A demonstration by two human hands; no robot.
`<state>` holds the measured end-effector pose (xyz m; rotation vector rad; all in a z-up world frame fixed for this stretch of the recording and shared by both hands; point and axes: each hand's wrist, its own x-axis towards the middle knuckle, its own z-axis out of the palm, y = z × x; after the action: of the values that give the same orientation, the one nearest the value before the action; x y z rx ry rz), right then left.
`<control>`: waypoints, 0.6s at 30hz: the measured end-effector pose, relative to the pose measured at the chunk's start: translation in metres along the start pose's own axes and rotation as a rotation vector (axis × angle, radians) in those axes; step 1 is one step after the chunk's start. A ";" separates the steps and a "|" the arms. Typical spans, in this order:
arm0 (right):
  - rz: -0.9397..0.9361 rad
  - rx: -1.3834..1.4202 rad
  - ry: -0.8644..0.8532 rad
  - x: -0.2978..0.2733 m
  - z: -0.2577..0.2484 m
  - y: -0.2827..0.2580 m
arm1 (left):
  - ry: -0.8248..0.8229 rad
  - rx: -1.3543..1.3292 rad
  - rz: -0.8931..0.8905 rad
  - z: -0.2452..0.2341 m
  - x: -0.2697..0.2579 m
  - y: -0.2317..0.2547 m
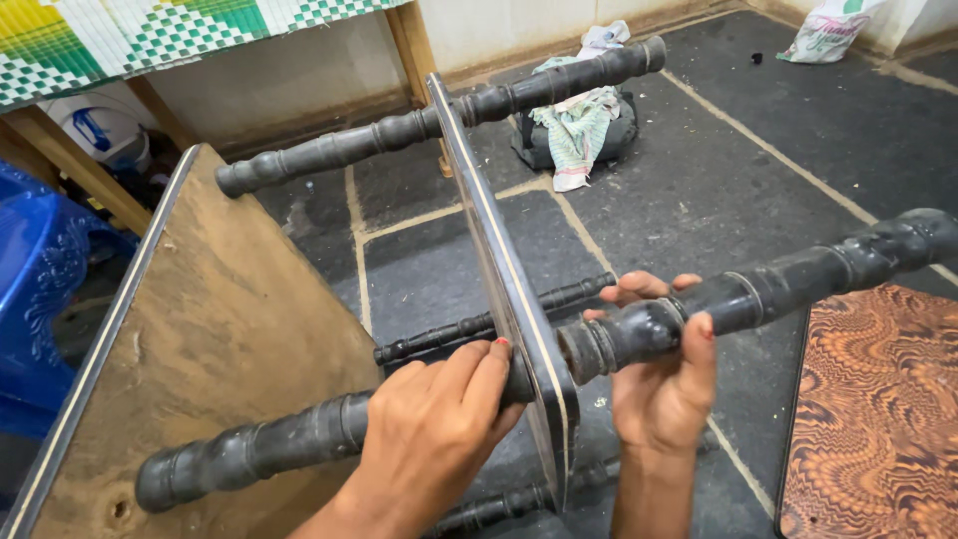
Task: The person assembles a small wooden table by inserting black cylindrical legs into the tabletop. They align and push each leg into place, adjusting the table's orientation as needed.
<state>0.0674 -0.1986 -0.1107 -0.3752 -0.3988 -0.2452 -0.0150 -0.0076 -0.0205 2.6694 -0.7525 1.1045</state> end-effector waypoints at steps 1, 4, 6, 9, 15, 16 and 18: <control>0.027 0.050 -0.031 -0.002 0.002 -0.004 | 0.023 0.022 0.010 0.002 -0.001 0.000; 0.083 0.165 -0.100 -0.004 0.000 -0.013 | -0.031 -0.017 -0.013 0.007 -0.002 -0.002; 0.101 0.164 -0.123 -0.003 -0.005 -0.016 | -0.044 -0.022 -0.016 0.008 -0.003 -0.004; 0.108 0.075 -0.123 -0.002 -0.015 -0.014 | -0.052 -0.014 -0.022 0.008 -0.002 -0.004; 0.055 -0.005 -0.167 -0.005 -0.023 -0.015 | 0.008 -0.048 -0.038 0.004 -0.003 -0.005; 0.046 -0.022 -0.172 -0.006 -0.022 -0.015 | 0.017 -0.041 -0.036 0.004 -0.003 -0.005; 0.027 -0.058 -0.168 -0.007 -0.021 -0.017 | 0.038 -0.034 -0.033 0.004 -0.002 -0.006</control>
<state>0.0632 -0.2208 -0.1265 -0.4594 -0.5523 -0.1998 -0.0112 -0.0030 -0.0242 2.6152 -0.7122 1.1210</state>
